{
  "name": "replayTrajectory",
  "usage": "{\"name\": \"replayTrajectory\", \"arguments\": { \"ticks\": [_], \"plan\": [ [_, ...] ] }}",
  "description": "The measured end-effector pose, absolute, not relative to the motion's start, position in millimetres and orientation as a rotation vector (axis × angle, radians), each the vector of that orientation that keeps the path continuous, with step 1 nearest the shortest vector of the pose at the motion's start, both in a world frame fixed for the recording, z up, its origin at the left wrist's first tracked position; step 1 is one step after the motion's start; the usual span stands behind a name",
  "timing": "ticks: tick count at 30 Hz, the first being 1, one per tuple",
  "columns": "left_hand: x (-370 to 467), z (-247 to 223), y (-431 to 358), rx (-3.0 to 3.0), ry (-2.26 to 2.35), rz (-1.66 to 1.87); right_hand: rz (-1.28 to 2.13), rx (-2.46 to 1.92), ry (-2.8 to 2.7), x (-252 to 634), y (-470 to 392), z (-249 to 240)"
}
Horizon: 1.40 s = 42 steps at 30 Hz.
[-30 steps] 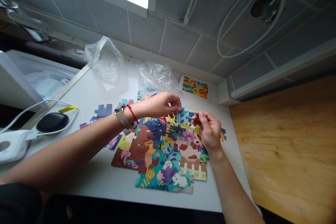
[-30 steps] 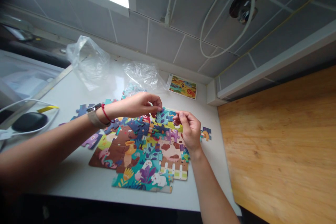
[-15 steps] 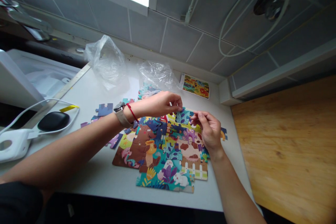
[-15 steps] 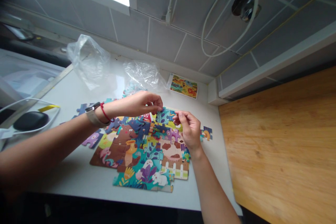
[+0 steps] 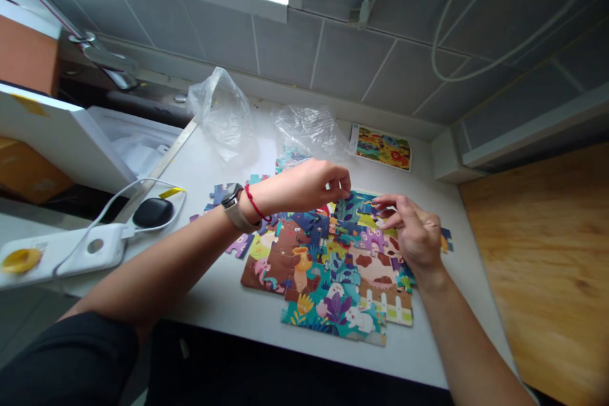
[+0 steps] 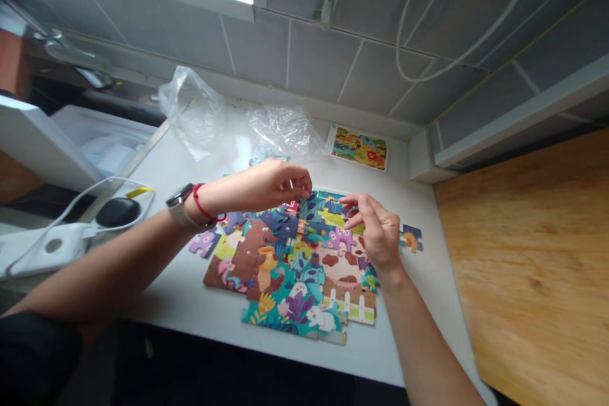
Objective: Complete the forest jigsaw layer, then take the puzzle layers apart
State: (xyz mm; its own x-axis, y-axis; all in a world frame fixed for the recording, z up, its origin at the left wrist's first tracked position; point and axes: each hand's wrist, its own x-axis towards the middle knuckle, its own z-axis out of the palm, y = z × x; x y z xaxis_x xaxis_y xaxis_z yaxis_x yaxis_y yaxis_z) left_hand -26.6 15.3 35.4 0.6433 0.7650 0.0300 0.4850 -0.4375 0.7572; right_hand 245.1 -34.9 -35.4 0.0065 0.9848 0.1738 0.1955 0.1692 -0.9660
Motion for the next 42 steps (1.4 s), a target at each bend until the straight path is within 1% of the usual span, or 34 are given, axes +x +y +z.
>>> {"name": "replayTrajectory", "arguments": {
  "ticks": [4,8,11,16,20,28,36,42],
  "plan": [
    [-62.2,41.0,-26.4,2.142,1.051,0.360,0.912,-1.283,-1.370,245.1,-37.9,-35.3],
    [-110.8,26.4,-80.2,2.023,1.179,0.238,0.837,-1.351,-1.397,244.7,-38.6,-30.3],
    [-137.1,8.2,-114.2,1.945,1.314,0.252,0.756,-1.294,-1.766,239.1,-41.5,-22.0],
    [-148.2,-15.4,-147.7,1.893,1.469,0.297,0.674,-0.955,-2.517,213.7,-63.7,-16.8],
    [-143.3,-23.5,-156.5,1.923,1.526,0.400,0.630,-0.795,-2.787,193.8,-84.7,-25.1],
    [-133.3,-24.9,-167.4,2.020,1.608,0.465,0.589,-0.643,-2.820,178.9,-96.3,-35.7],
    [-141.5,-35.9,-180.5,2.203,1.457,0.599,0.582,-0.636,-2.851,179.2,-92.0,-38.0],
    [-139.6,-44.2,-185.5,2.253,1.465,0.676,0.587,-0.661,-2.803,181.2,-86.3,-41.9]
  ]
}}
